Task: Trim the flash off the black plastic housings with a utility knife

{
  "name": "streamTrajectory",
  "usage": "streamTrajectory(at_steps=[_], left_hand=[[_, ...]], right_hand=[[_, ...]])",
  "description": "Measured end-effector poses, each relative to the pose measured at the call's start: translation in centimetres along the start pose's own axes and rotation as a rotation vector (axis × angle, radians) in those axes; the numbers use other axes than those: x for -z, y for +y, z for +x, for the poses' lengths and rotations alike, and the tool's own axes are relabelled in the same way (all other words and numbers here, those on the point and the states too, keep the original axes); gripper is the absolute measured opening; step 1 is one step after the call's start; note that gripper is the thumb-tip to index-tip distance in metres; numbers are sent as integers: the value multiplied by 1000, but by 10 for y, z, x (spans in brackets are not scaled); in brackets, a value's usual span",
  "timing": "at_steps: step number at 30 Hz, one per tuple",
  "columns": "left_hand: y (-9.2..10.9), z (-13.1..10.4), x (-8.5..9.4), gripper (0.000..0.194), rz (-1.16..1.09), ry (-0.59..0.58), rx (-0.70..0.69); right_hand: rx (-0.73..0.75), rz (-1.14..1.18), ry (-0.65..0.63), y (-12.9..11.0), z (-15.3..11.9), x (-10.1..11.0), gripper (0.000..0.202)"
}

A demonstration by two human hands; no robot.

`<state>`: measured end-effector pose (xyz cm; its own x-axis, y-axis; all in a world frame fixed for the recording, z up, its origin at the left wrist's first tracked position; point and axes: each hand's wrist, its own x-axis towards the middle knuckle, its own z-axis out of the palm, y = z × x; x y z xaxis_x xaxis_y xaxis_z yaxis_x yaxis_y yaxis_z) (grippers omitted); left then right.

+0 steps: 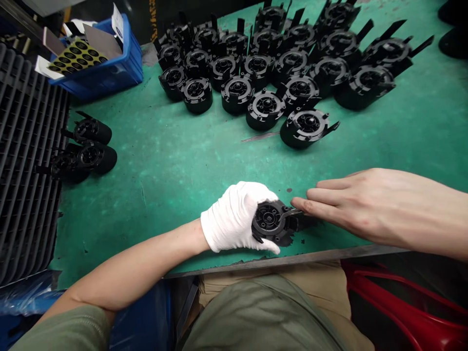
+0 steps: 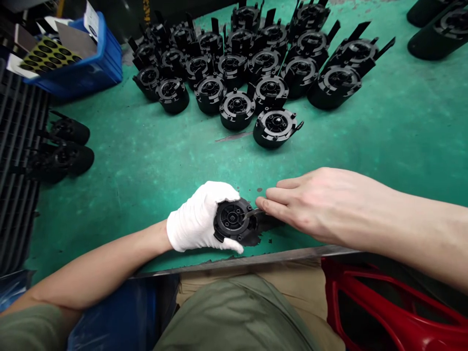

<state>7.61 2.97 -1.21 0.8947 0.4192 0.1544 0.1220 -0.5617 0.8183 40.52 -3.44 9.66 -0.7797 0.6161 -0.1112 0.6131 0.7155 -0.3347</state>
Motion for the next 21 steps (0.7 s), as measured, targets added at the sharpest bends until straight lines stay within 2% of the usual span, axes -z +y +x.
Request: streamTrajectory(at_steps=[3,8,10,12,14,15,18,20,21], left_hand=[[-1,0,0,105,0,9,2],[-1,0,1,105,-22,20,-21],[-2,1,0,104,-24,8,-15],[-3,2,-3,105,-17,1,-8],[-5,2,-7,106,-23,13,-18],[-6,3,-9,106,-31,25,-26],[-10,3,-13,107,-39,52,-42],[-11,2,-13,109,-22,51,-44],[-11,2,-13,109,-9,47,-40]], right_hand=[[-5,50,-67,4,6,2,54],[90,17,8,22,10,3,70],[25,10,77,29,-2,0,69],[-94,-6,195,28,-21,-7,52],[-197,-9,303,12,-39,-19,29],[-247,7,333,-1,-46,-27,26],[-310,128,403,-55,-47,-55,52],[-320,170,488,-90,-33,-74,71],[-322,156,492,-105,-23,-83,78]])
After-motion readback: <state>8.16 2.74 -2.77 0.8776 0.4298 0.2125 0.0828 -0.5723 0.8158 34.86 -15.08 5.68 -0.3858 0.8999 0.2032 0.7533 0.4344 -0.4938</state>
